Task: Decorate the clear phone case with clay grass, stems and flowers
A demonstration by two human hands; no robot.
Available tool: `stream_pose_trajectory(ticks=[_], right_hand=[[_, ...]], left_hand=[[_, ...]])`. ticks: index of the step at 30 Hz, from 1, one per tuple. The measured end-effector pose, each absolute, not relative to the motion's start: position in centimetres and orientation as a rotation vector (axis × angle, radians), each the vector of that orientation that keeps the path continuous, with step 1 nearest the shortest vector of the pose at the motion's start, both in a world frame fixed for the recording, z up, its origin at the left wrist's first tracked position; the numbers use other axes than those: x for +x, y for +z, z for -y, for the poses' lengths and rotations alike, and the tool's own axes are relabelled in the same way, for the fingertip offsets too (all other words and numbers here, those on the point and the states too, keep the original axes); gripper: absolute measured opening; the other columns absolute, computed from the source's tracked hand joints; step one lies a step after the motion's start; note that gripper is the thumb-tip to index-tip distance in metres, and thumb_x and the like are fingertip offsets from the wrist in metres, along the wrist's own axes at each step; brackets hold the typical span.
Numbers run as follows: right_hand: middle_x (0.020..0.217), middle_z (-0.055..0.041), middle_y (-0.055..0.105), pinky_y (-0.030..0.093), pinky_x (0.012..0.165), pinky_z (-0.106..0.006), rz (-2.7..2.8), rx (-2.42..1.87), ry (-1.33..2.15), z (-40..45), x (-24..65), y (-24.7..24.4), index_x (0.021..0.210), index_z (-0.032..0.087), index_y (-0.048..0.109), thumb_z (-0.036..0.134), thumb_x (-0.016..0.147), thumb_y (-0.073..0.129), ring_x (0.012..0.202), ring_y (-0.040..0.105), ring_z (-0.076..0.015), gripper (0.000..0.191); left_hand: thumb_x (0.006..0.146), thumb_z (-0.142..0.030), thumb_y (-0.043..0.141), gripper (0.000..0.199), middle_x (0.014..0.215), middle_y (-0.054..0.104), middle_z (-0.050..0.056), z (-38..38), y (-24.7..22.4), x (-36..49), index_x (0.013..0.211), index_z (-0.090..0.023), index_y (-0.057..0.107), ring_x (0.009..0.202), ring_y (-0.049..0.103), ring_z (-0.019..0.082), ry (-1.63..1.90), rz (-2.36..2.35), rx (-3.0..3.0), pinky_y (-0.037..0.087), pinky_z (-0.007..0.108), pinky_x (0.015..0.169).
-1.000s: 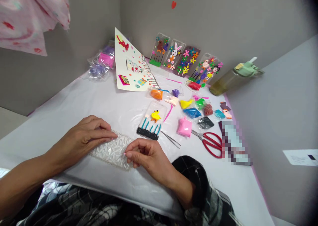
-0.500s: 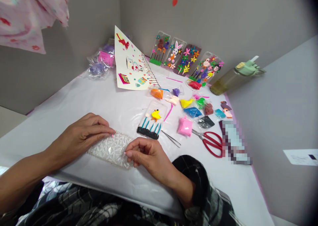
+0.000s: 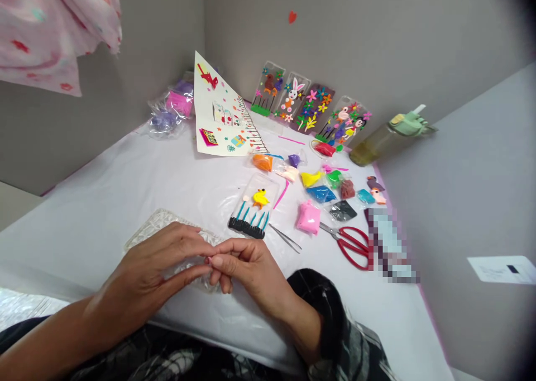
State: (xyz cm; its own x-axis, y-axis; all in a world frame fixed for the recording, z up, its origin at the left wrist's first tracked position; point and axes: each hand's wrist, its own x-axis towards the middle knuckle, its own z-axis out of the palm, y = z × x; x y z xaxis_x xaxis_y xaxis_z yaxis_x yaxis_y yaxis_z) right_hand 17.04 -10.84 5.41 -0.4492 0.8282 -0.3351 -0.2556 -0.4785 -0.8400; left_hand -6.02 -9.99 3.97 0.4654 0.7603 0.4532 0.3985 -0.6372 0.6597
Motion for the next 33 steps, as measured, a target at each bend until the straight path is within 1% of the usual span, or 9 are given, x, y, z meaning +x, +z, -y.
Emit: stream_pose_trajectory(ticks=[3,8,10,13,18,21,25,28,33], right_hand=[[0.069,0.0009,0.075,0.048,0.058,-0.025,0.96,-1.011,1.943,11.0,17.0,5.4,0.088,0.018,0.085,0.069,0.082,0.097,0.053,0.055,-0.0091,0.053],[0.068,0.0012,0.073,0.048,0.057,-0.025,0.986,-1.032,1.887,11.0,16.9,5.6,0.088,0.019,0.086,0.068,0.084,0.095,0.053,0.054,-0.0094,0.05],[0.066,0.0018,0.072,0.048,0.057,-0.025,0.995,-1.047,1.877,11.0,16.9,5.7,0.084,0.019,0.084,0.068,0.083,0.096,0.053,0.054,-0.0095,0.05],[0.065,0.0022,0.071,0.048,0.058,-0.025,0.996,-1.088,1.847,10.9,17.0,5.8,0.081,0.019,0.08,0.07,0.082,0.095,0.053,0.054,-0.0098,0.053],[0.064,0.0024,0.069,0.047,0.057,-0.024,1.001,-1.112,1.845,10.9,17.0,5.6,0.08,0.019,0.078,0.07,0.08,0.096,0.054,0.053,-0.0099,0.054],[0.064,0.0023,0.07,0.046,0.057,-0.024,0.995,-1.106,1.866,10.9,17.0,5.4,0.081,0.018,0.078,0.069,0.079,0.097,0.054,0.053,-0.0095,0.054],[0.066,0.0022,0.071,0.047,0.058,-0.024,1.002,-1.11,1.879,10.9,16.9,5.2,0.082,0.018,0.079,0.066,0.081,0.098,0.055,0.054,-0.0099,0.051],[0.066,0.0023,0.07,0.047,0.059,-0.024,1.021,-1.115,1.88,11.0,17.0,5.1,0.083,0.018,0.079,0.066,0.081,0.097,0.055,0.054,-0.0098,0.051],[0.066,0.0024,0.071,0.048,0.058,-0.024,1.021,-1.107,1.883,11.0,17.0,5.0,0.082,0.019,0.079,0.069,0.081,0.097,0.055,0.055,-0.0098,0.053]], left_hand=[[0.116,-0.028,0.061,0.019,0.113,0.082,-0.003,10.0,3.8,-5.5,0.125,-0.038,0.075,0.113,0.078,0.019,1.056,-0.981,2.35,0.062,0.027,0.097],[0.115,-0.023,0.06,0.019,0.111,0.081,-0.002,9.8,4.5,-5.3,0.122,-0.034,0.074,0.111,0.078,0.02,1.117,-0.992,2.406,0.06,0.029,0.102],[0.114,-0.023,0.061,0.017,0.109,0.08,-0.003,9.8,4.9,-5.1,0.118,-0.034,0.073,0.106,0.078,0.018,1.1,-1.029,2.301,0.06,0.026,0.096],[0.114,-0.027,0.057,0.016,0.096,0.077,-0.004,10.0,5.2,-5.0,0.107,-0.031,0.071,0.088,0.076,0.017,1.024,-1.088,2.098,0.059,0.024,0.08],[0.12,-0.035,0.043,0.035,0.081,0.069,-0.003,10.3,4.9,-6.0,0.094,-0.028,0.065,0.075,0.069,0.018,0.943,-1.139,1.868,0.057,0.026,0.072],[0.119,-0.037,0.047,0.035,0.077,0.069,-0.003,10.0,4.8,-7.1,0.089,-0.028,0.064,0.07,0.067,0.017,0.942,-1.134,1.827,0.056,0.026,0.068],[0.116,-0.04,0.054,0.04,0.074,0.067,-0.003,9.4,4.8,-8.1,0.079,-0.026,0.062,0.073,0.07,0.016,0.951,-1.209,1.681,0.058,0.028,0.072],[0.108,-0.04,0.067,0.043,0.071,0.064,-0.004,9.1,4.7,-8.4,0.07,-0.024,0.054,0.069,0.072,0.015,0.993,-1.206,1.543,0.059,0.027,0.067],[0.095,-0.034,0.078,0.027,0.072,0.065,-0.006,8.7,4.4,-9.0,0.076,-0.025,0.059,0.065,0.073,0.013,1.032,-1.227,1.493,0.06,0.021,0.062]])
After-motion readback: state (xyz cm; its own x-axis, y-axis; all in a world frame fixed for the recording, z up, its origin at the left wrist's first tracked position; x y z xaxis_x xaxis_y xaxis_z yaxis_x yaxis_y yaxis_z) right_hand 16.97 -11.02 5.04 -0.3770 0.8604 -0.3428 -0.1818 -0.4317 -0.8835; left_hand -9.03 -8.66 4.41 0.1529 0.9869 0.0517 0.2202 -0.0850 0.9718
